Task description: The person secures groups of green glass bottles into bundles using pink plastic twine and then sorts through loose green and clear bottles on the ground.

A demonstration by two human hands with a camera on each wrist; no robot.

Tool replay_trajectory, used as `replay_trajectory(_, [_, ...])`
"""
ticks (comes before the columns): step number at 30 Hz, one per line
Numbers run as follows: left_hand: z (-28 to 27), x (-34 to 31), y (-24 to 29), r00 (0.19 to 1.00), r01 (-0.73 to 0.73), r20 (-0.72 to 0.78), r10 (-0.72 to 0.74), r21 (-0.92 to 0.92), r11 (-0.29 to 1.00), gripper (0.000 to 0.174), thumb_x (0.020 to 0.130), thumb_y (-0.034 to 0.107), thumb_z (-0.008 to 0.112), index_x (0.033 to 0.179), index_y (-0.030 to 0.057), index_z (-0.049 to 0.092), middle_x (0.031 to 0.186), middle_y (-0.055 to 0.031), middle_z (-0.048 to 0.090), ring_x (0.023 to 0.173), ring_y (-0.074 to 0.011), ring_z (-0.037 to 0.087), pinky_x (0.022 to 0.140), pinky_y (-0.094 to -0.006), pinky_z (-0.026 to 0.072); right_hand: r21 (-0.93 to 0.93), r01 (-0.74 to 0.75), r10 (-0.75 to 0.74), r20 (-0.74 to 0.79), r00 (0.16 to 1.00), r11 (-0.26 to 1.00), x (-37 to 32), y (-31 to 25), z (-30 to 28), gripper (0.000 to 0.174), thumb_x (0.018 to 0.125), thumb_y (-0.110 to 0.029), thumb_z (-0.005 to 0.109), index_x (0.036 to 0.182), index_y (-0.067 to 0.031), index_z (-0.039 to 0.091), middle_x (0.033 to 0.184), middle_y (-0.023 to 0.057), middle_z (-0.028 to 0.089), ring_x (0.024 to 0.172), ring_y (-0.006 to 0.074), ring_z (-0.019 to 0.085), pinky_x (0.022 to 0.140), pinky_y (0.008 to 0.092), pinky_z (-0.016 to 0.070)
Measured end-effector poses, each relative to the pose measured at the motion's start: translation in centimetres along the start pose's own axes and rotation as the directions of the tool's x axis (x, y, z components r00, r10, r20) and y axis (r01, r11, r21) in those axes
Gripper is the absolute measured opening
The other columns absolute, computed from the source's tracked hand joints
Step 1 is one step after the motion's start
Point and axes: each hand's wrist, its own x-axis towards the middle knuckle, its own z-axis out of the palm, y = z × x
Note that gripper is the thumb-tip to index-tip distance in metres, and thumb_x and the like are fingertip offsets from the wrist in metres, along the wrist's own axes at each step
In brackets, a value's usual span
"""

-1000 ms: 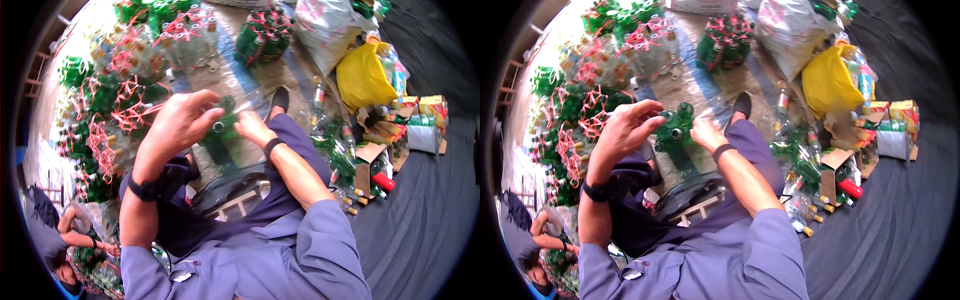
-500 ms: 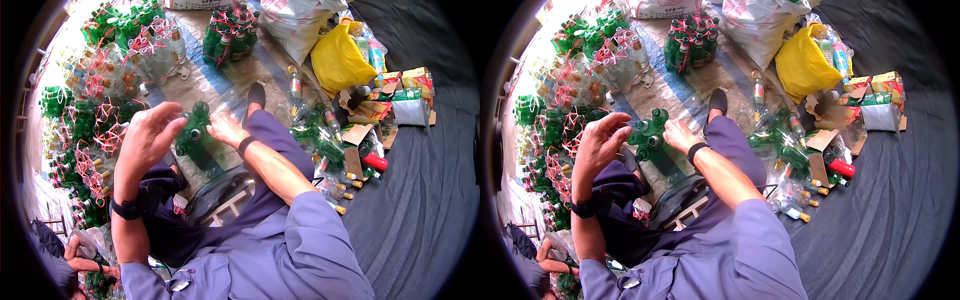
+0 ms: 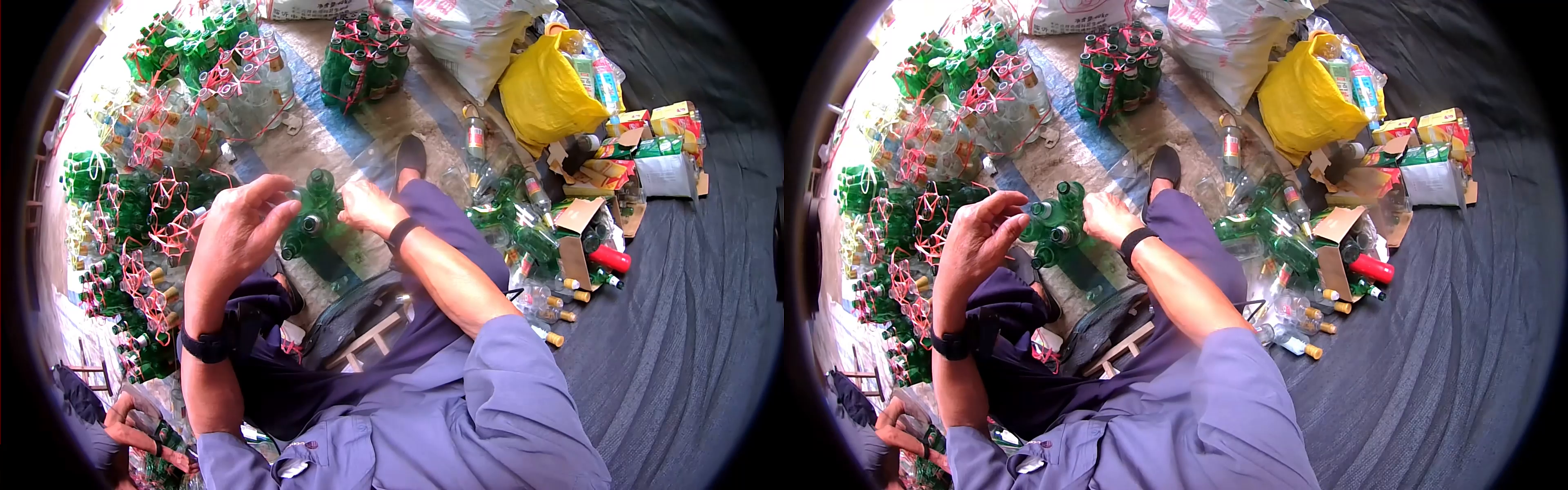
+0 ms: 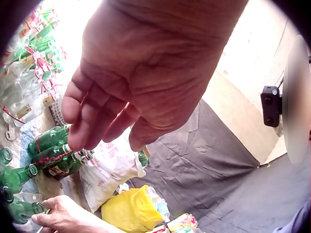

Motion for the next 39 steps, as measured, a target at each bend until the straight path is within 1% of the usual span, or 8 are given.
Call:
replay_trajectory(7, [-0.2,0.3,0.4,0.999,0.019,0.029,-0.02,0.031,0.999,0.028,0.094,0.017,0.069,0.109,-0.0067,0.065,0.075,-0.0093,0.066,0.067,-0.0101,0.059,0.063,-0.0269,0.0491,-0.108,-0.109,0.109,-0.003,0.994,0.988,-1.0,-2.0,-6.6,0.033,0.074,-0.03,0.073,0.086,0.0013,0.072,0.092,0.0257,0.071,0.092,0.0409,0.071,0.082,0.0487,0.0565])
replay_trajectory(12, [0.0,0.2,0.3,1.0,-0.009,0.017,0.008,0.032,0.999,0.028,0.094,0.017,0.069,0.109,-0.0066,0.065,0.081,-0.0116,0.069,0.068,-0.0113,0.061,0.064,-0.0275,0.0503,0.118,-0.064,0.081,-0.15,0.985,0.991,-2.5,1.9,-12.9,0.062,0.083,-0.043,0.073,0.117,0.0091,0.067,0.103,0.0238,0.073,0.098,0.0349,0.072,0.091,0.04,0.0556])
replay_trajectory(14, [0.0,0.2,0.2,1.0,-0.019,0.016,0.018,0.041,0.999,0.028,0.093,0.016,0.069,0.109,-0.0065,0.065,0.082,-0.0121,0.07,0.068,-0.0116,0.062,0.064,-0.0277,0.0505,0.009,0.028,-0.023,-0.336,0.941,1.0,-3.3,6.3,-14.5,0.062,0.085,-0.043,0.073,0.119,0.0083,0.067,0.094,0.0229,0.074,0.088,0.0315,0.073,0.086,0.0391,0.0557])
replay_trajectory(16, [-0.1,0.1,0.3,0.999,0.014,0.032,-0.016,0.064,0.998,0.028,0.093,0.016,0.069,0.11,-0.0059,0.065,0.082,-0.0123,0.07,0.069,-0.0124,0.063,0.065,-0.0284,0.051,-0.011,-0.193,0.183,-0.263,0.947,0.981,-5.6,8.3,-17.7,0.067,0.082,-0.046,0.072,0.122,0.0064,0.066,0.118,0.0288,0.068,0.112,0.0372,0.067,0.098,0.0429,0.0515])
replay_trajectory(19, [0.1,0.1,0.1,0.999,0.009,0.031,-0.012,0.079,0.997,0.028,0.092,0.016,0.069,0.111,-0.0052,0.065,0.081,-0.0121,0.069,0.068,-0.0141,0.063,0.066,-0.0293,0.0513,-0.146,-0.4,0.355,-0.257,0.899,0.905,-8.7,13.5,-18.8,0.054,0.083,-0.042,0.07,0.109,0.0048,0.071,0.113,0.0292,0.068,0.111,0.0411,0.065,0.096,0.0469,0.0515])
replay_trajectory(22, [0.2,0.3,0.8,0.998,0.05,0.038,-0.055,0.118,0.992,0.028,0.089,0.018,0.07,0.109,-0.0021,0.068,0.088,-0.0186,0.073,0.075,-0.0301,0.071,0.071,-0.0383,0.0548,-0.218,-0.518,0.402,-0.415,0.816,0.827,-12.9,20.3,-15.0,0.041,0.084,-0.035,0.07,0.097,0.0034,0.07,0.104,0.0286,0.069,0.105,0.0437,0.066,0.092,0.0521,0.0519])
replay_trajectory(25, [0.7,0.5,0.2,0.998,-0.029,0.051,0.02,0.172,0.985,0.027,0.091,0.014,0.07,0.111,-0.004,0.065,0.083,-0.0134,0.07,0.07,-0.019,0.067,0.068,-0.031,0.0535,-0.243,-0.592,0.498,-0.354,0.792,0.768,-16.1,25.3,-10.7,0.032,0.083,-0.027,0.069,0.096,0.0022,0.069,0.101,0.028,0.07,0.101,0.0444,0.067,0.088,0.0532,0.0531])
replay_trajectory(39, [1.4,1.6,0.7,0.995,0.009,0.094,-0.032,0.237,0.971,0.028,0.091,0.012,0.07,0.113,-0.0046,0.064,0.089,-0.0164,0.072,0.074,-0.0227,0.069,0.07,-0.0326,0.0541,-0.413,-0.716,0.551,-0.459,0.697,0.562,-18.5,32.0,-1.6,0.02,0.086,-0.015,0.065,0.096,0.0014,0.068,0.105,0.0205,0.069,0.104,0.0394,0.065,0.087,0.049,0.0553])
